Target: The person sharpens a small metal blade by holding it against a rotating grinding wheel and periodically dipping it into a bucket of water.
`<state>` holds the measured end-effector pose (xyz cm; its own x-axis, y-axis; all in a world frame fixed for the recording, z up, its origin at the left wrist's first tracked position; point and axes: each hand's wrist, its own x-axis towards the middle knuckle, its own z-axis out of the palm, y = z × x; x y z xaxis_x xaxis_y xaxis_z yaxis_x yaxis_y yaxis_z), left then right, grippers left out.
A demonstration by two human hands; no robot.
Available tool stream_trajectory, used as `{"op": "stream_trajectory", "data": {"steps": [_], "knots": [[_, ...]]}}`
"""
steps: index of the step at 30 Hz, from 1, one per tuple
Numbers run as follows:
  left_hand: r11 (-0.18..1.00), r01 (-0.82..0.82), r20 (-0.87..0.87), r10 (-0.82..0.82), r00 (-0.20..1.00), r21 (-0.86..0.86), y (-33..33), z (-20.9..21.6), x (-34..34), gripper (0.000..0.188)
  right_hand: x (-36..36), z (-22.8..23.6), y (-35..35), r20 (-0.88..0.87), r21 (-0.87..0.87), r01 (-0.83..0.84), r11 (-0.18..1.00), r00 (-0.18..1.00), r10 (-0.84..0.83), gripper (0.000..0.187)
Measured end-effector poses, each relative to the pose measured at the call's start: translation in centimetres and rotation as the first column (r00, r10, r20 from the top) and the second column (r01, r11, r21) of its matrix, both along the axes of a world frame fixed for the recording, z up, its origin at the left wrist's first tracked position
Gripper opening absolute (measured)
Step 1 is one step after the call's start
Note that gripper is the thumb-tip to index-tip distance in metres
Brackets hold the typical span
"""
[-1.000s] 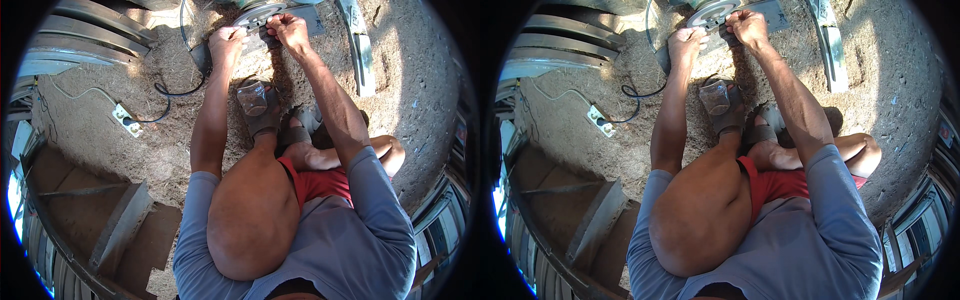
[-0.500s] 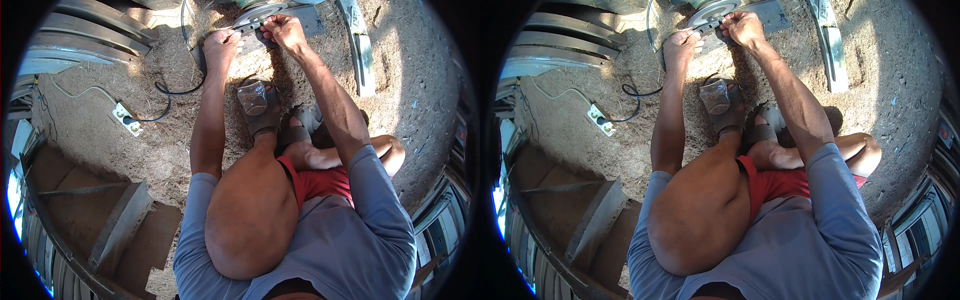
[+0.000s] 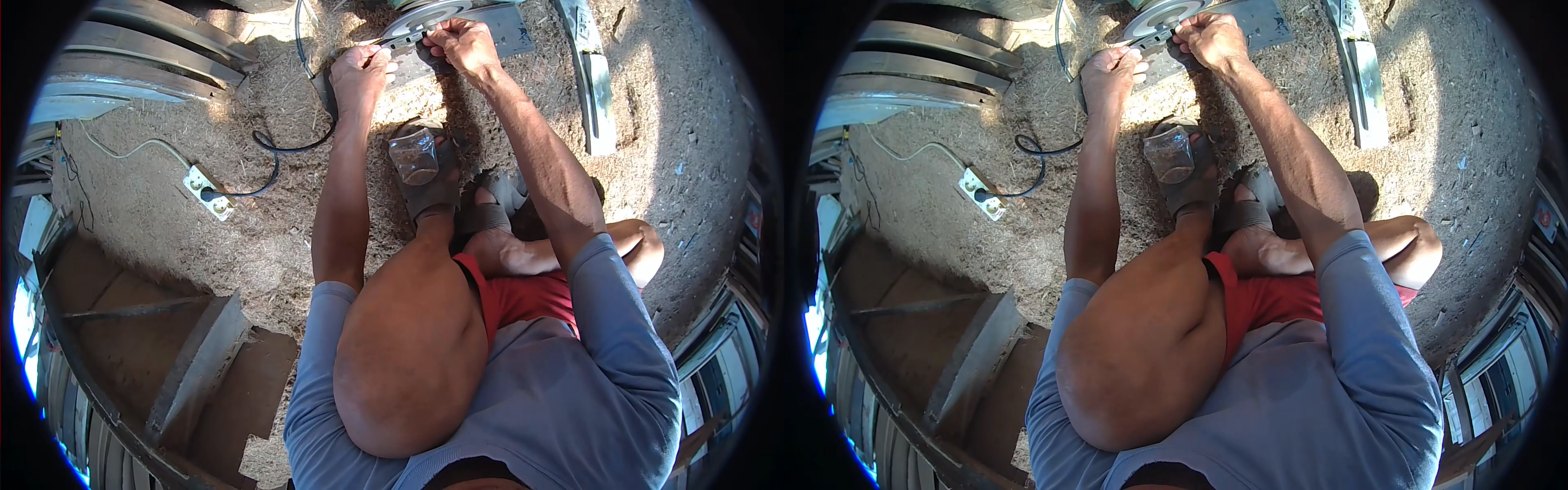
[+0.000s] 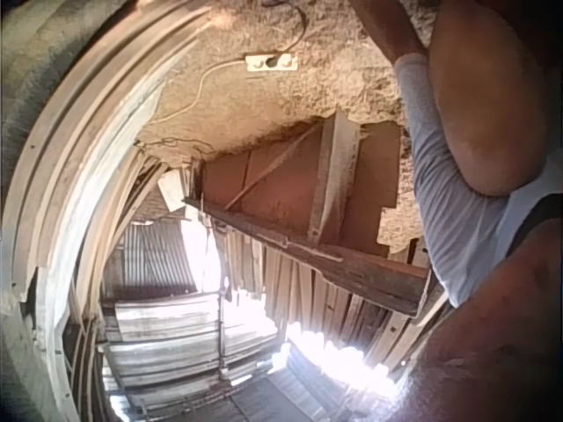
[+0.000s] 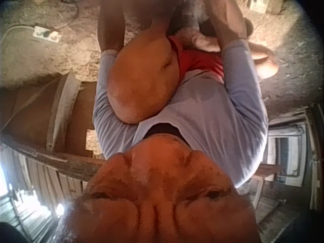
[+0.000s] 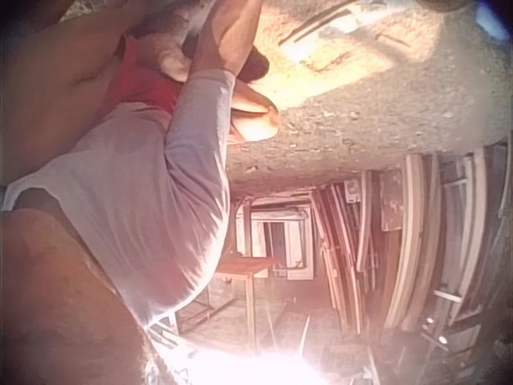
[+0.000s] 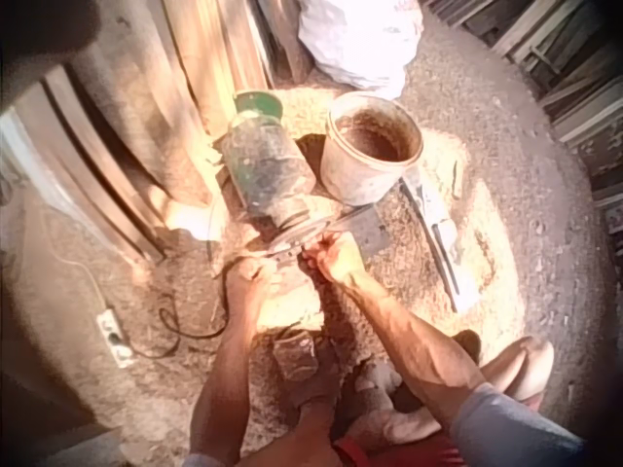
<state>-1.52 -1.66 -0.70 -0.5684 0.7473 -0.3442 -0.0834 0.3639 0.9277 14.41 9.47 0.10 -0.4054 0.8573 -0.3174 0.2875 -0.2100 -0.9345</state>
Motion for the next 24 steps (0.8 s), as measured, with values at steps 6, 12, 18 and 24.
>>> {"op": "stream_trajectory", "data": {"steps": [6,12,18,24], "knots": [[1.000,-0.002,-0.020,0.002,1.000,-0.002,-0.1,-0.4,-0.2,0.019,-0.2,1.0,-0.2,0.030,-0.061,0.010,0.998,1.000,-0.008,0.015],[0.998,0.046,-0.019,-0.046,0.999,-0.037,0.4,0.8,0.1,0.021,0.1,1.8,-0.6,0.018,-0.076,0.034,0.996,0.999,-0.033,0.015],[0.996,0.076,-0.029,-0.078,0.997,-0.036,0.5,0.9,0.1,0.021,0.1,1.7,-0.6,-0.033,-0.104,0.068,0.992,0.997,-0.072,0.015],[0.999,0.043,-0.014,-0.043,0.999,-0.007,0.0,0.5,-0.2,0.019,-0.2,1.7,-0.6,-0.013,-0.055,0.037,0.998,0.999,-0.038,0.014]]}}
